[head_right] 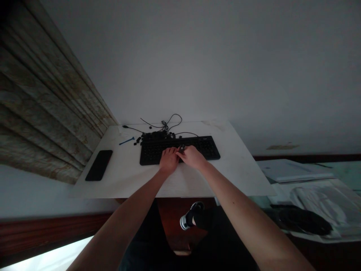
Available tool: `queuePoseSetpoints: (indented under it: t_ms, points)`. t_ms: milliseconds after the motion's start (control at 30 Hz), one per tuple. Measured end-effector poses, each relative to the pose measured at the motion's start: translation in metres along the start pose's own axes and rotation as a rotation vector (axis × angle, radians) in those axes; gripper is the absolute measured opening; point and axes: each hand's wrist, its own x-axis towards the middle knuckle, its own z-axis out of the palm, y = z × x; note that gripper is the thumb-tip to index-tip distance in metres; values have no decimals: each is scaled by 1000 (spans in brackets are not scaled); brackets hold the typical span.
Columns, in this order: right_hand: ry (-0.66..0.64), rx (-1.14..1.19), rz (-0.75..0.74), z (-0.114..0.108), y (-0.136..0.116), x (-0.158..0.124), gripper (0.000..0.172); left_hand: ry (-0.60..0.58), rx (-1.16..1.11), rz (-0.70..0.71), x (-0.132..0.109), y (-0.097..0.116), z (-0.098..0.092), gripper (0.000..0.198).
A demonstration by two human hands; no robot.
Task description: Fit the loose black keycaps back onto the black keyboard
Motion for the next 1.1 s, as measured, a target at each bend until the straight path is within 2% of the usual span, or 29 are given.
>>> queuePoseSetpoints:
  t_ms: [233, 333, 400, 467, 633, 667, 733, 867, 1100]
  points:
    - [41, -33, -19, -21, -9, 9, 19, -11, 32, -30, 1, 0, 0, 29]
    - [60, 62, -10, -23, 1, 6, 20, -25, 39, -42, 1, 2, -3, 24]
    - [130, 155, 48, -21, 13, -1, 24, -35, 33, -54, 0, 2, -5, 23]
    - [276, 192, 147, -21, 29, -10, 30, -37, 18, -57, 0, 1, -5, 23]
    - [830, 62, 368, -39, 86, -41, 45, -1, -11, -18, -2, -1, -3, 29]
    - [915, 68, 411, -42, 97, -48, 49, 3, -11, -15, -2, -2, -3, 29]
    - [1005, 139, 491, -45, 115, -61, 55, 13, -12, -14, -2, -2, -2, 27]
    - [985, 134, 530, -37, 128, -79, 56, 32, -28, -8, -1, -3, -1, 24]
    - [887, -105, 528, -31, 122, -83, 63, 116, -163, -22, -4, -5, 3, 21]
